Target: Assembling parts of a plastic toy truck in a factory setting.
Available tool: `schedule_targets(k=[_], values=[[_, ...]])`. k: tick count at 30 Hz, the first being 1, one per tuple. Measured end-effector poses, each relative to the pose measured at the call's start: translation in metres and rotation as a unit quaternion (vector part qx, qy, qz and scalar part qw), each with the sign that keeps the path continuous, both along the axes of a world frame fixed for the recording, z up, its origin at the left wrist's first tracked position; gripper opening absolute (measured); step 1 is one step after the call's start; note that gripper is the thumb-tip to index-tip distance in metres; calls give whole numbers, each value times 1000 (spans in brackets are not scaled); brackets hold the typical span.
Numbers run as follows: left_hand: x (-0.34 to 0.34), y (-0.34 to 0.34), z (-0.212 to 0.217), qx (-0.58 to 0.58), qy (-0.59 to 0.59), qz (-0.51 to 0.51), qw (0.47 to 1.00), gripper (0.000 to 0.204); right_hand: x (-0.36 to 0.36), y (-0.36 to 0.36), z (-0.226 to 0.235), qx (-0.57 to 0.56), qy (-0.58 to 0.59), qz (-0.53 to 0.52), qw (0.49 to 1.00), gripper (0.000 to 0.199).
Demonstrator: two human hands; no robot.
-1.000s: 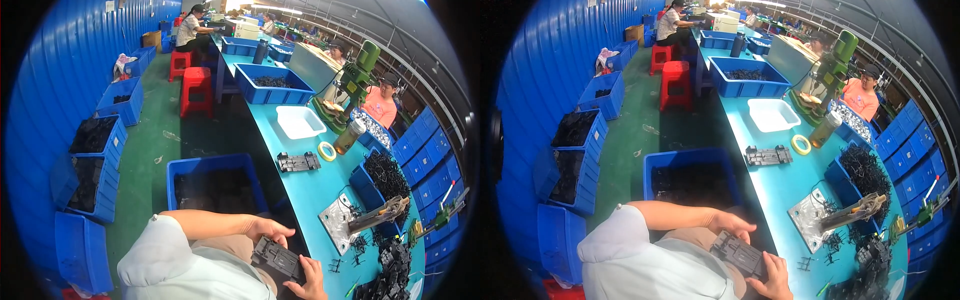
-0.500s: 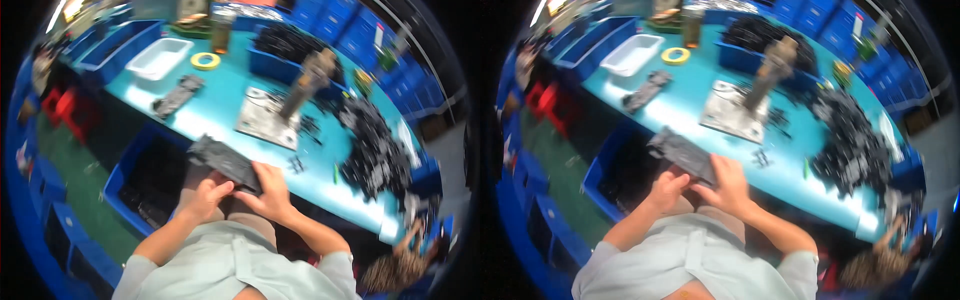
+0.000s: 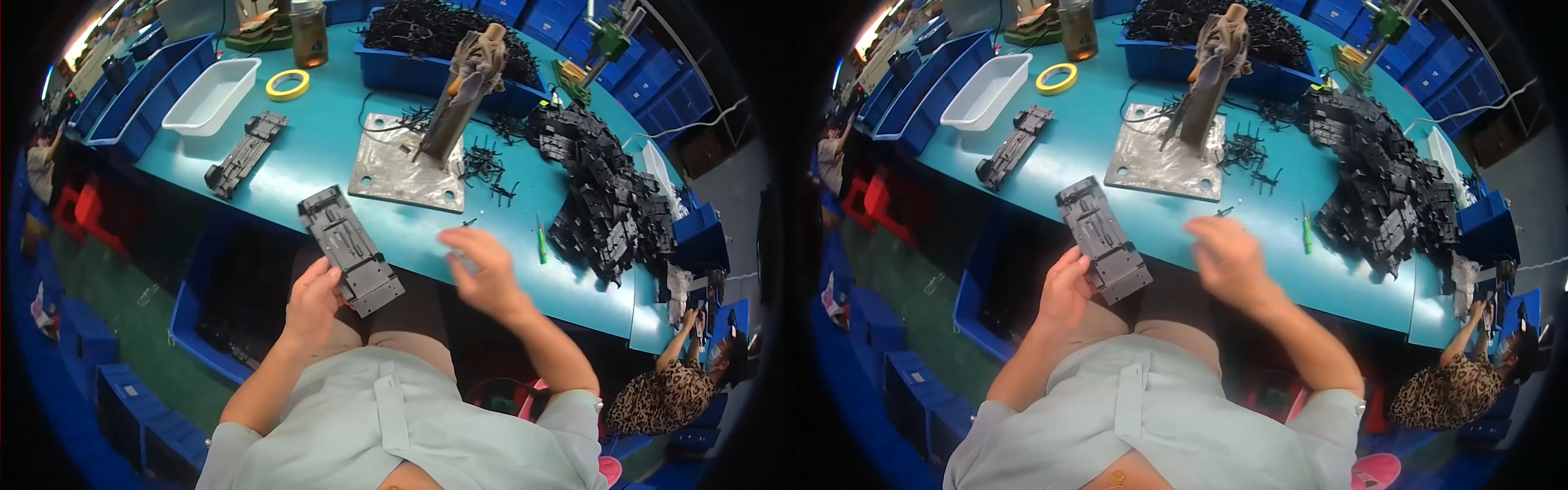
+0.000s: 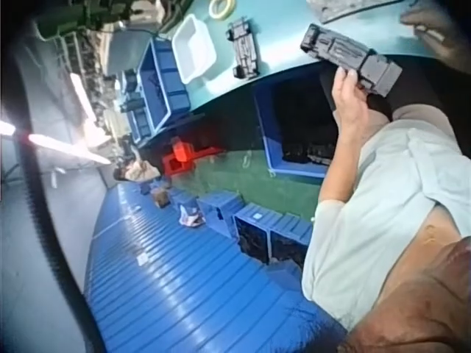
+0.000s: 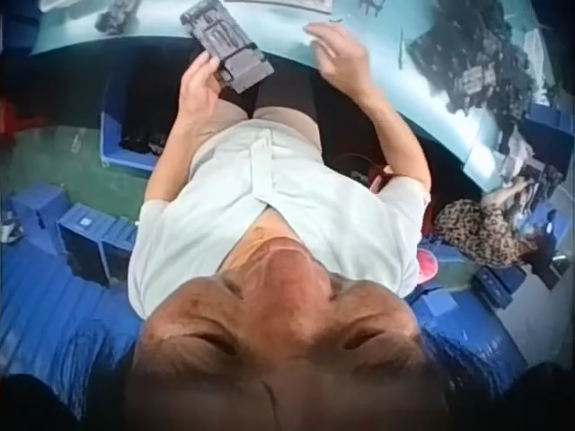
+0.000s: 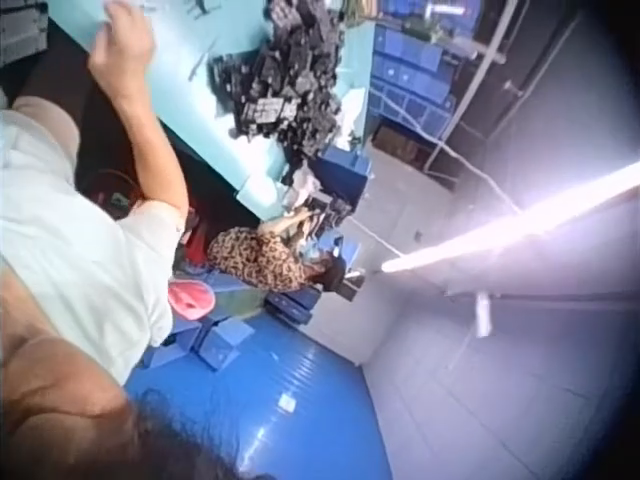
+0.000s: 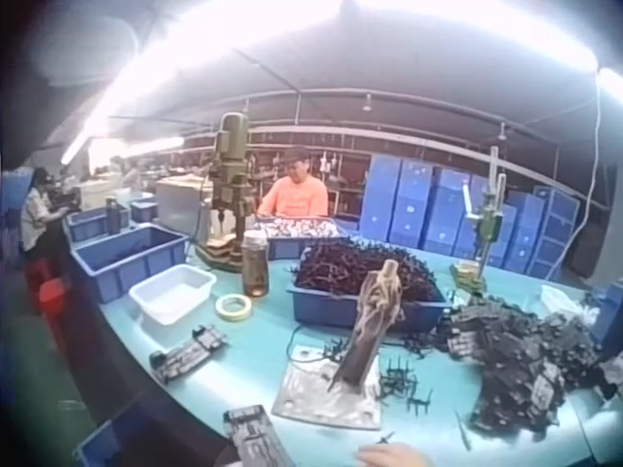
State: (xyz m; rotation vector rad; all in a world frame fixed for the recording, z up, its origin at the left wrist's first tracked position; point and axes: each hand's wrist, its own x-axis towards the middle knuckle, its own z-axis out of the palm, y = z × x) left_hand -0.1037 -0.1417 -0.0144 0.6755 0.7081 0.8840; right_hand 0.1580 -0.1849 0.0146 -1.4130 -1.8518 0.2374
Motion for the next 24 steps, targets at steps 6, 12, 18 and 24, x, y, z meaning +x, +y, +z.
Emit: schedule_targets(k=[6,12,18,24], values=[[-11,7,-4,-34,0,-21,999,34,56,19,34,-102,-239,91,961,61],[-13,8,-11,-26,47,2,999,24,60,25,14,-96,-187,80,974,43],[-12,5,-11,-28,61,3,998,20,32,21,1,-39,-144,-29,988,30],[-13,5,-19,-23,67,19,997,20,28,22,-20,-13,-183,-138,973,42]])
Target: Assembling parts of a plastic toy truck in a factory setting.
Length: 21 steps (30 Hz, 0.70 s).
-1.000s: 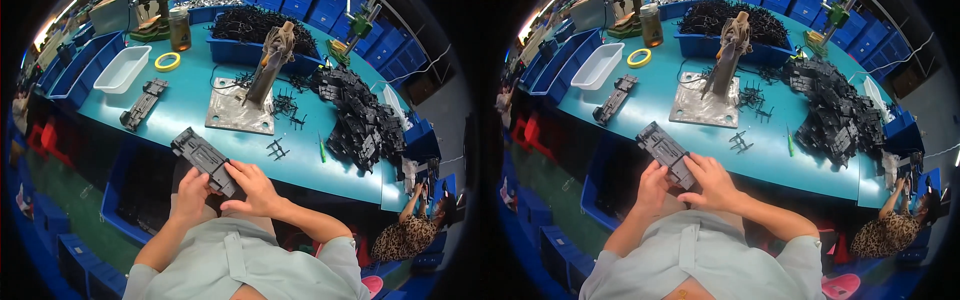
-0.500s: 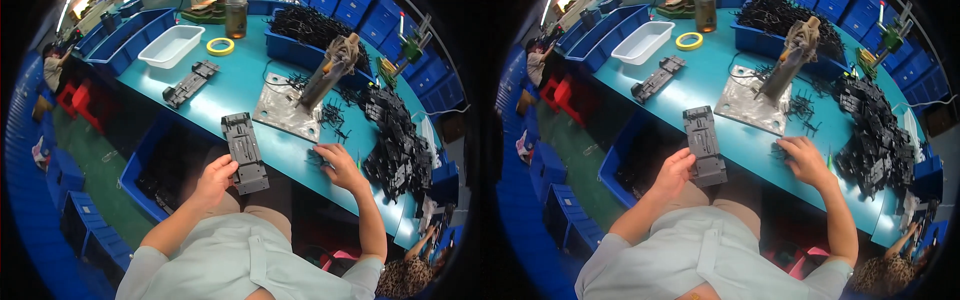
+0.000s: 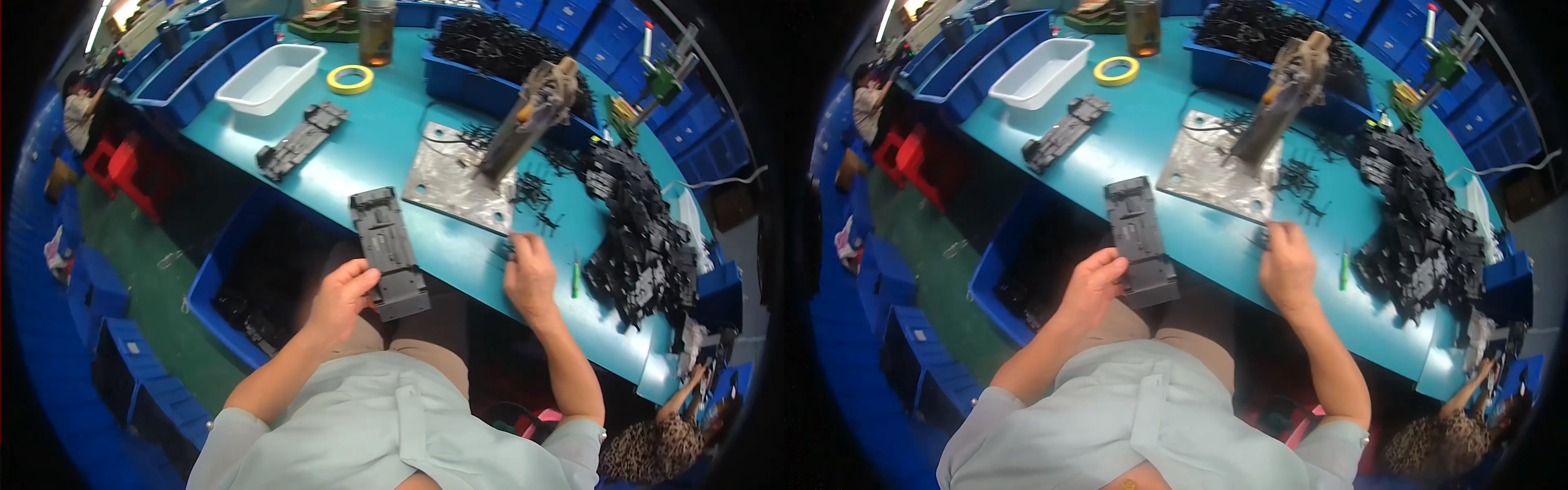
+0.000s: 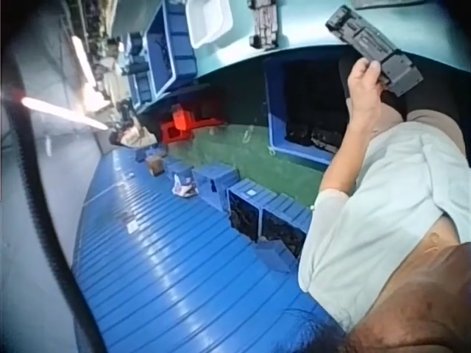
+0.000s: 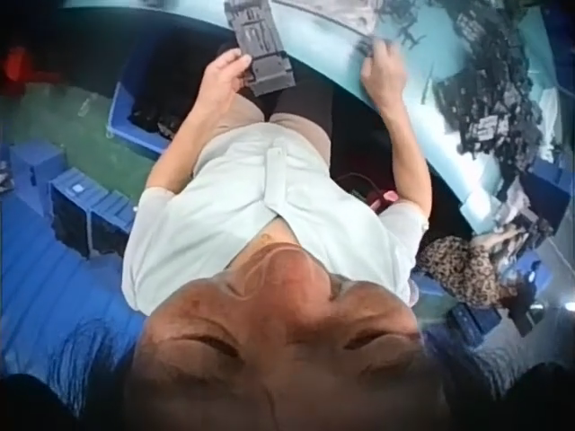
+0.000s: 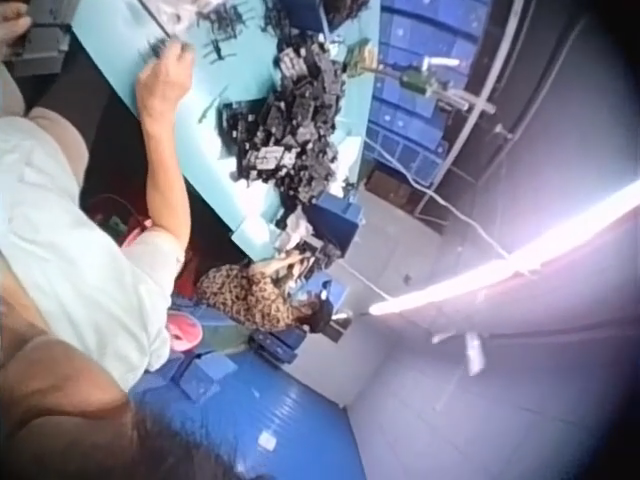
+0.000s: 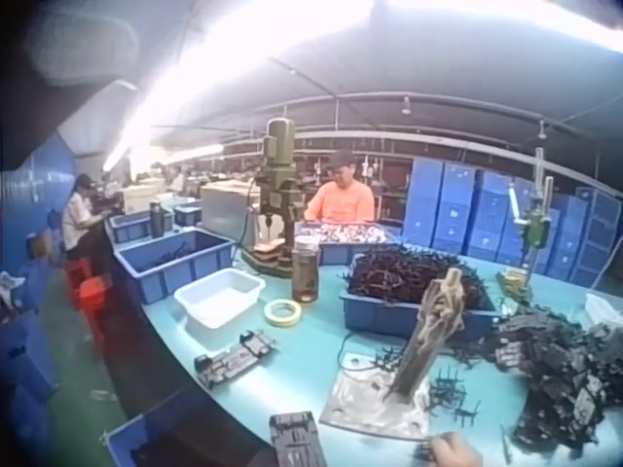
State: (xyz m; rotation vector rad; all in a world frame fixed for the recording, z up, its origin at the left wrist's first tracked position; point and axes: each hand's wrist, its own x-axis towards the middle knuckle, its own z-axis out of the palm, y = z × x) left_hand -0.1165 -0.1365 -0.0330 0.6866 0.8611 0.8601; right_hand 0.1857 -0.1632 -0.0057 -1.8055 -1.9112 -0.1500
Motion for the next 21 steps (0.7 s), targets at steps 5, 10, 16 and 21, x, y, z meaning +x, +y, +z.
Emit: schedule_targets(k=[5,10,16,21], values=[[-1,1,8,19,-1,3,1000,21,-16,-11,12,-13,2,9,1000,46],[-1,1,5,20,-6,0,1000,20,-3,-12,23,-5,97,52,994,38],[1,2,4,16,-6,-8,1000,19,16,1,26,16,6,175,984,32],[1,0,3,13,-12,-25,1000,14,18,2,16,12,7,208,978,26]])
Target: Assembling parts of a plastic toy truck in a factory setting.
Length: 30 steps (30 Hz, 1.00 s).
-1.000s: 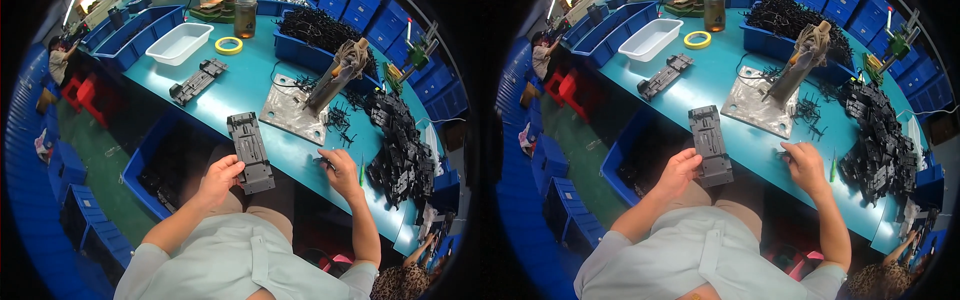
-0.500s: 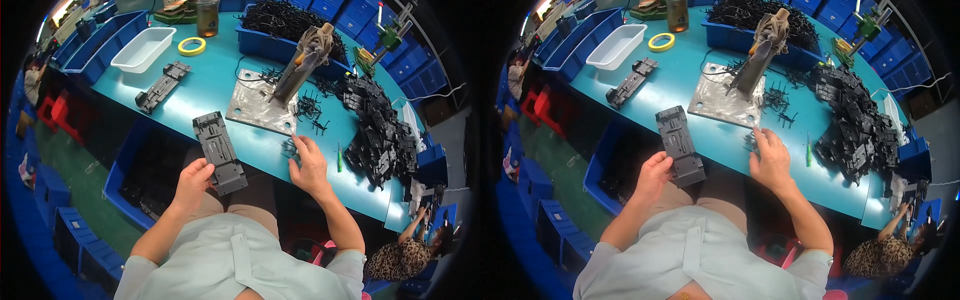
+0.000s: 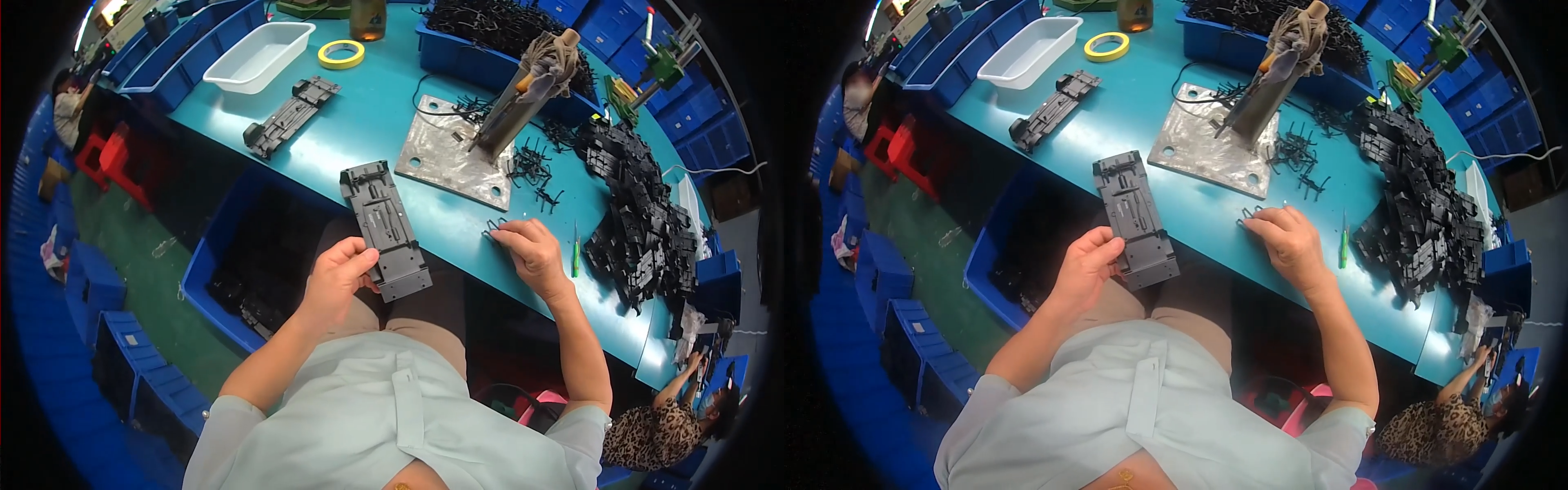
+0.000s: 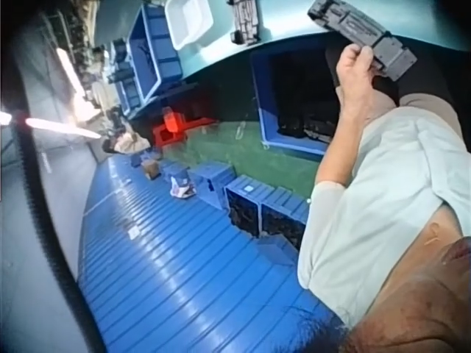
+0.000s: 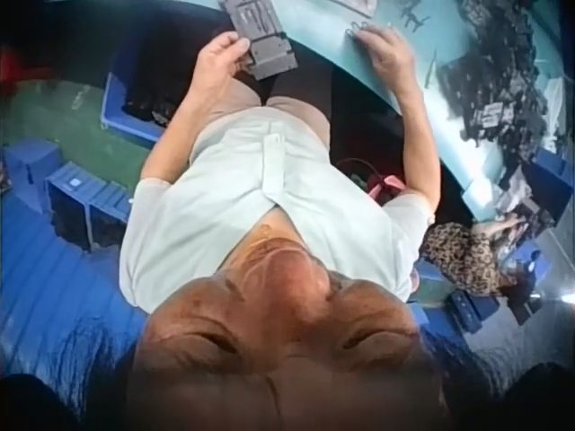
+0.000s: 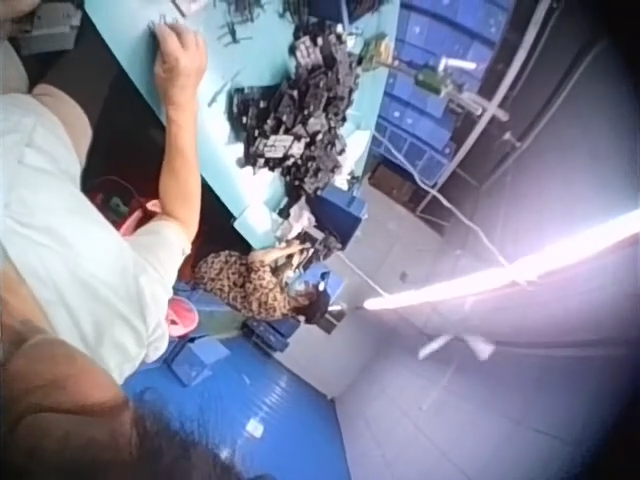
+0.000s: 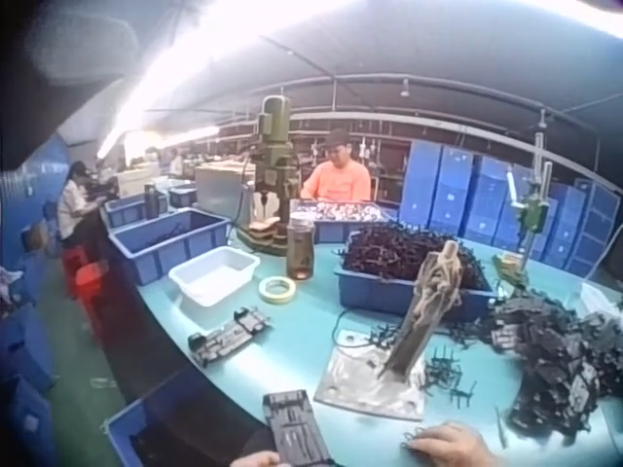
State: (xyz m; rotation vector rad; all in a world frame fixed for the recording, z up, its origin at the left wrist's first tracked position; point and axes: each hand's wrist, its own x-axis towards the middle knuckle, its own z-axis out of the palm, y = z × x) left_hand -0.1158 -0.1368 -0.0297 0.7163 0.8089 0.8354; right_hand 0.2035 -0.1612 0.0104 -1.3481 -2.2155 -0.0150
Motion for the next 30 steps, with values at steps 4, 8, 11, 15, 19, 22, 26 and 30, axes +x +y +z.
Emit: schedule_targets(k=[4,8,11,15,19,22,26,30], values=[[2,-3,4,-3,-14,-7,1000,9,-38,-8,16,37,67,38,996,26],[6,-8,4,10,-19,-6,1000,7,-87,-13,22,64,72,111,989,31],[11,-11,7,18,-30,-7,999,8,-104,-12,12,79,75,118,987,32],[11,-14,8,27,-24,-10,999,12,-110,-11,4,87,80,119,986,32],[11,-15,8,31,-34,-4,999,10,-111,-12,2,82,68,105,989,32],[12,-17,8,38,-34,-2,999,10,-111,-14,2,77,71,105,989,33],[10,-17,9,41,-26,-3,999,10,-114,-13,4,75,81,113,987,33],[8,-19,8,57,-21,2,998,12,-118,-13,3,67,94,123,986,34]])
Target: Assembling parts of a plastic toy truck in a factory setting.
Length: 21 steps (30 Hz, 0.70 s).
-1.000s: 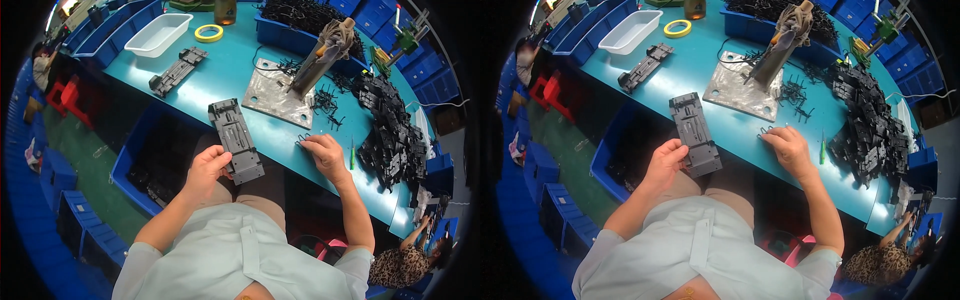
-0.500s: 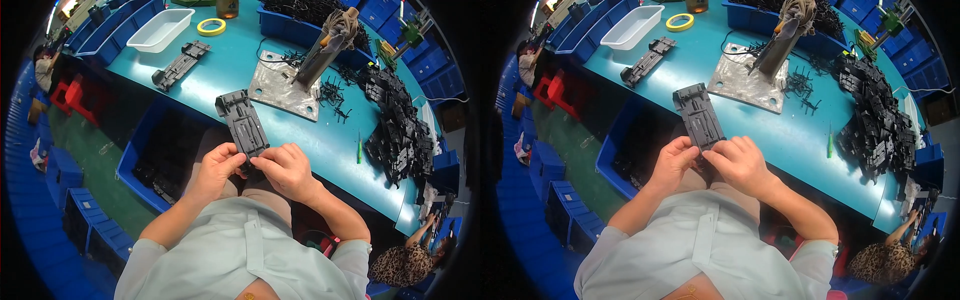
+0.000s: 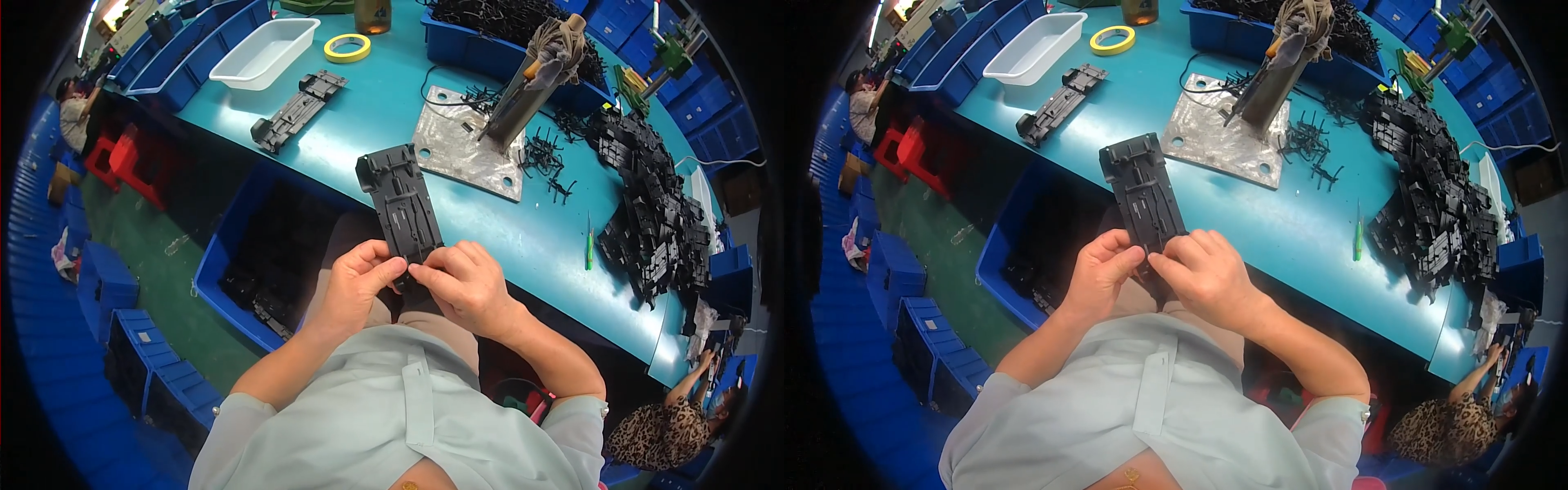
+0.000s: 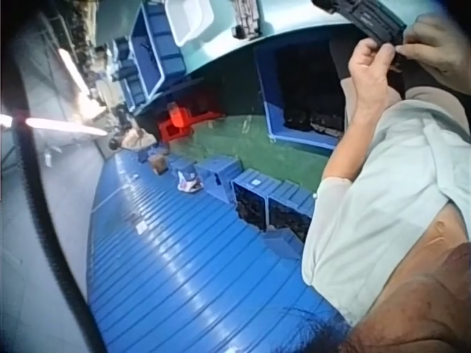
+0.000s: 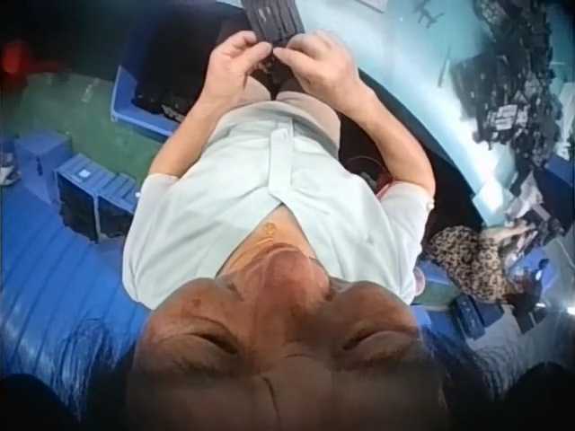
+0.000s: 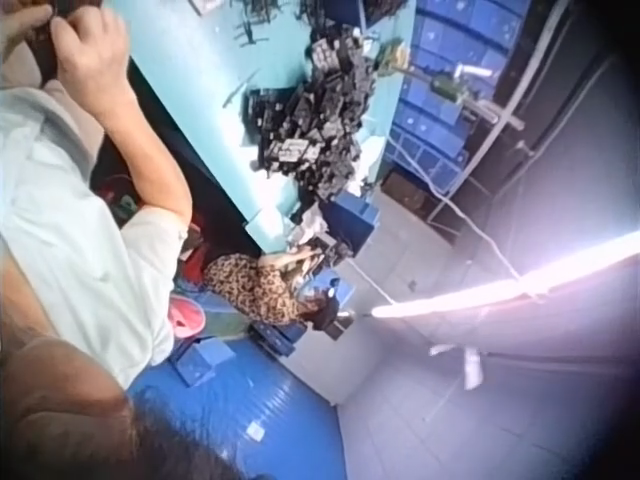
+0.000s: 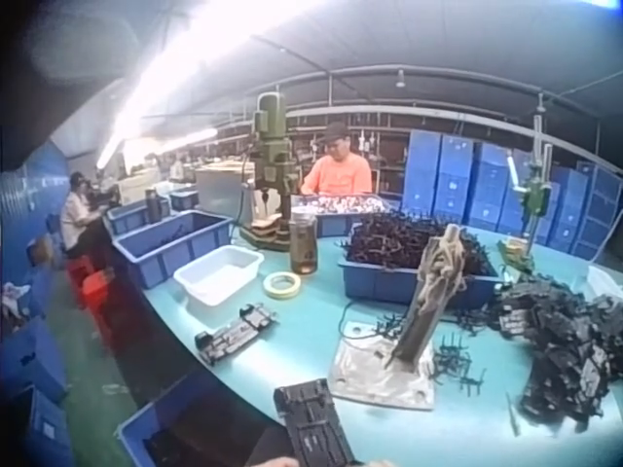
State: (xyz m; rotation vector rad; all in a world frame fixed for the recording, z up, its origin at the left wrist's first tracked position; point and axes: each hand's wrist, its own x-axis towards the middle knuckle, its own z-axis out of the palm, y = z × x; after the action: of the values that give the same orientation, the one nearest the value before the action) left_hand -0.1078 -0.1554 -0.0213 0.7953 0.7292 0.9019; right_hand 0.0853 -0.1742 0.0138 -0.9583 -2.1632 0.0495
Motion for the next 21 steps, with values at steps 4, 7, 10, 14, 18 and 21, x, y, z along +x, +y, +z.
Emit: schedule_targets(k=[4,7,10,14,18,21], values=[[7,-4,13,-32,-6,49,998,6,-8,-3,-3,-13,14,-1,1000,32],[10,-6,14,-37,4,98,995,3,-15,-4,-7,-56,86,6,995,33],[10,-4,12,-9,9,155,988,2,-21,-8,-6,-135,204,-24,969,28],[8,-6,16,35,47,180,982,1,-28,-14,-9,-330,380,-127,855,13],[6,-10,14,86,91,177,976,1,-30,-11,-8,-476,412,-95,771,15],[7,-12,14,132,114,190,966,2,-35,-11,-4,-494,446,-104,739,16]])
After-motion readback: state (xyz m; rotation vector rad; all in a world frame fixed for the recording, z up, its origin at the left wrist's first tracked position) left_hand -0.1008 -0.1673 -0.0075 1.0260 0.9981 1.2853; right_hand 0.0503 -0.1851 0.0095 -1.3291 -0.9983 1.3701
